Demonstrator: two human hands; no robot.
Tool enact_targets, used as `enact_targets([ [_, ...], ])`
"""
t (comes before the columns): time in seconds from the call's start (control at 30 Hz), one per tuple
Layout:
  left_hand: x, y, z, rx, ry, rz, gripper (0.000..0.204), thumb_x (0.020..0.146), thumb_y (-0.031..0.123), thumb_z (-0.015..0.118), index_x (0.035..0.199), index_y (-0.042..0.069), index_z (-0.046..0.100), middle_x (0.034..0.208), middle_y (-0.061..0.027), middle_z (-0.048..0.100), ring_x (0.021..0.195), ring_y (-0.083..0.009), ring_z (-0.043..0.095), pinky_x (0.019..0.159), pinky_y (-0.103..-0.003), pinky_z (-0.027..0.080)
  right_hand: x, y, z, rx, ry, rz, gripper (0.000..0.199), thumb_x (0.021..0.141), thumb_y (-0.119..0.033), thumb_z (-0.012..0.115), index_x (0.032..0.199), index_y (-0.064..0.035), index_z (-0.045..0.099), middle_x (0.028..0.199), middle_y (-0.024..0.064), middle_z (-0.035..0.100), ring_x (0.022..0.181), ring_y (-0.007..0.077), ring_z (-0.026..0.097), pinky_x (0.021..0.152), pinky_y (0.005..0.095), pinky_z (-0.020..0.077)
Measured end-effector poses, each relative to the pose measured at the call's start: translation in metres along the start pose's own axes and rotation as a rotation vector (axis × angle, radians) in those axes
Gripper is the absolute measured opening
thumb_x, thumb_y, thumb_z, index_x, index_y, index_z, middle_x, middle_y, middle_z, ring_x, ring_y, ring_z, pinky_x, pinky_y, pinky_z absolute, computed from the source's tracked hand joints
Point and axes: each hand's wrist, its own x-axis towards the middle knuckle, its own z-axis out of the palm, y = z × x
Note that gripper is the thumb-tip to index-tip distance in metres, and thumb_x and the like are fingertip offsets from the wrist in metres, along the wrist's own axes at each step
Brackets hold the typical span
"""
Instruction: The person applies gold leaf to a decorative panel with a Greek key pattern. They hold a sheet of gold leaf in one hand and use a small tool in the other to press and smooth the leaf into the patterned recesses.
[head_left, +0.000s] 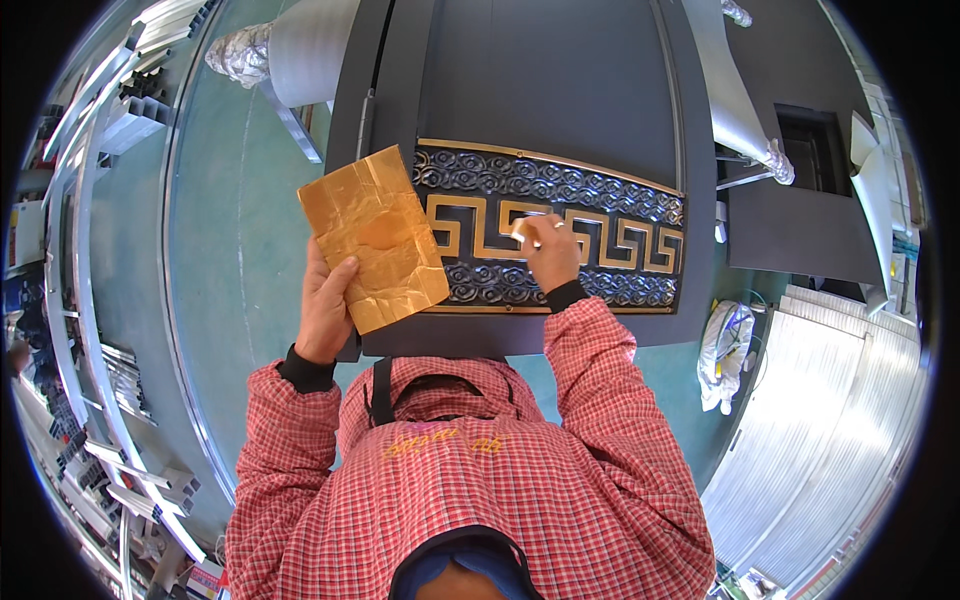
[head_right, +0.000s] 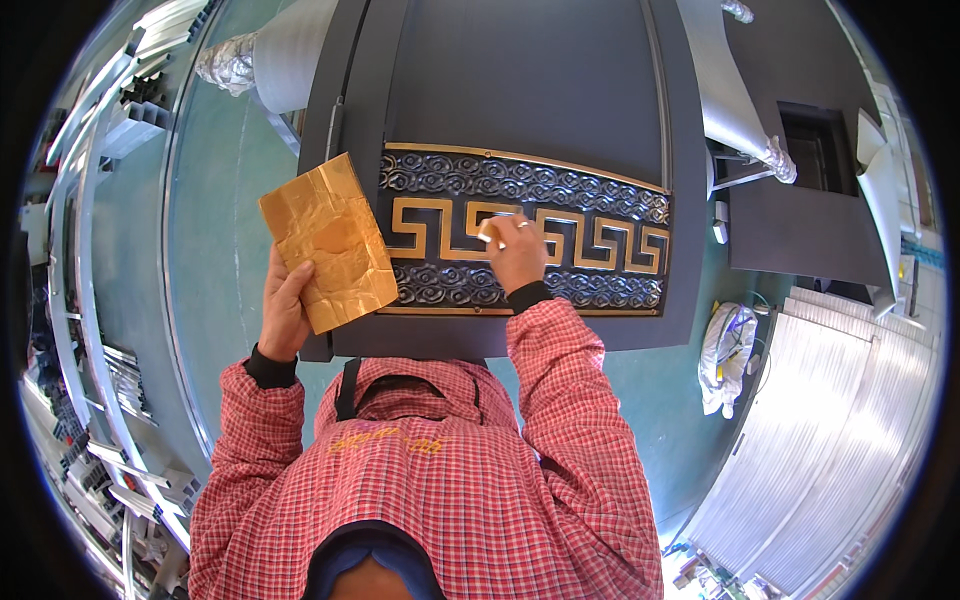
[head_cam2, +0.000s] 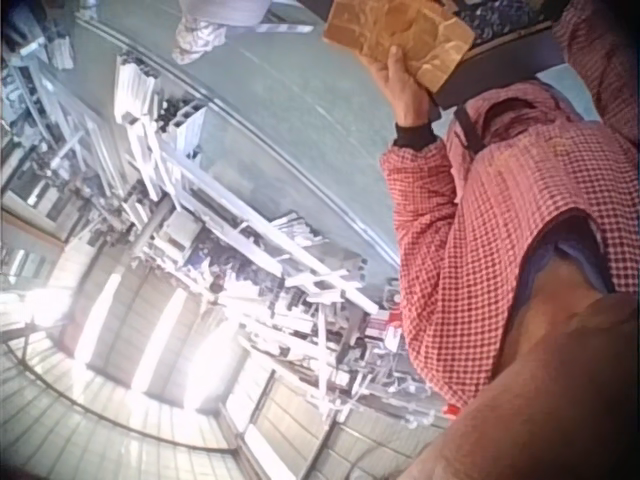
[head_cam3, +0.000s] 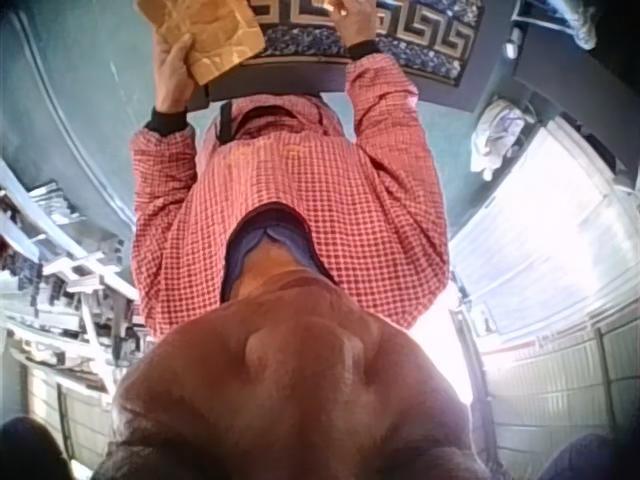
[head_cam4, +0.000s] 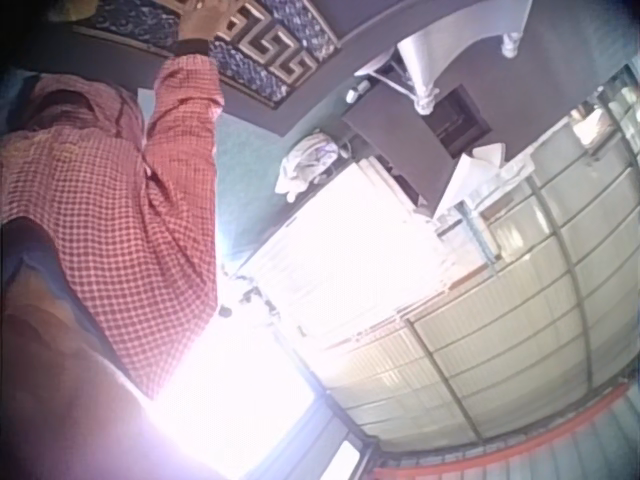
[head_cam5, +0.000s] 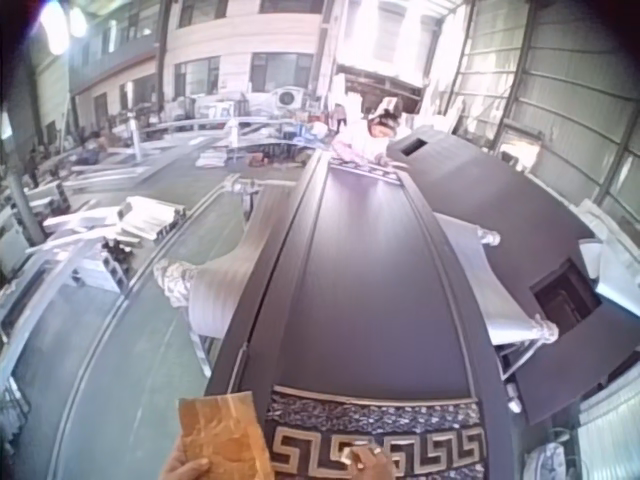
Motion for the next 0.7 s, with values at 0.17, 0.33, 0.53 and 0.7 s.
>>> enact_targets([
  [0.17,0.002,0.0,-0.002,-0.008,-0.005,-0.018,0.053,0.094,-0.002,0.038,0.143,0.008,0.021,0.134,-0.0144,0.044,0.118,-0.0247,0.053,0.094,-0.037,0.051,0.0,0.0,-0.009,0.008,0.055,0.181,0.024,0.072,-0.007,0.068,0.096,-0.01,0.063,0.09,0.0086,0.061,0.087,0.0319,0.058,0.073,0.0417,0.049],
  [0.33,0.003,-0.002,-0.002,-0.007,-0.02,-0.011,0.052,0.094,-0.002,0.038,0.142,0.008,0.021,0.134,-0.014,0.044,0.118,-0.0247,0.053,0.094,-0.037,0.05,-0.026,-0.003,-0.006,0.008,-0.054,0.192,0.024,0.072,-0.009,0.068,0.096,-0.0097,0.063,0.087,0.0101,0.061,0.08,0.0309,0.061,0.066,0.0413,0.0501],
  [0.53,0.004,0.001,0.0,0.005,-0.033,-0.039,0.052,0.094,-0.001,0.038,0.143,0.008,0.021,0.134,-0.0141,0.044,0.118,-0.0248,0.053,0.094,-0.037,0.051,-0.022,-0.004,-0.014,0.117,0.042,0.239,0.021,0.073,-0.009,0.067,0.094,-0.0095,0.063,0.085,0.0092,0.061,0.078,0.031,0.061,0.066,0.0411,0.0498],
  [0.7,0.002,0.003,0.0,0.033,-0.033,-0.02,0.05,0.095,0.0,0.038,0.142,0.008,0.023,0.135,-0.0134,0.044,0.118,-0.0239,0.053,0.094,-0.038,0.051,-0.042,-0.003,-0.01,0.058,-0.017,0.245,0.023,0.07,-0.007,0.068,0.092,-0.0101,0.063,0.091,0.0078,0.06,0.084,0.0308,0.059,0.071,0.0415,0.05],
])
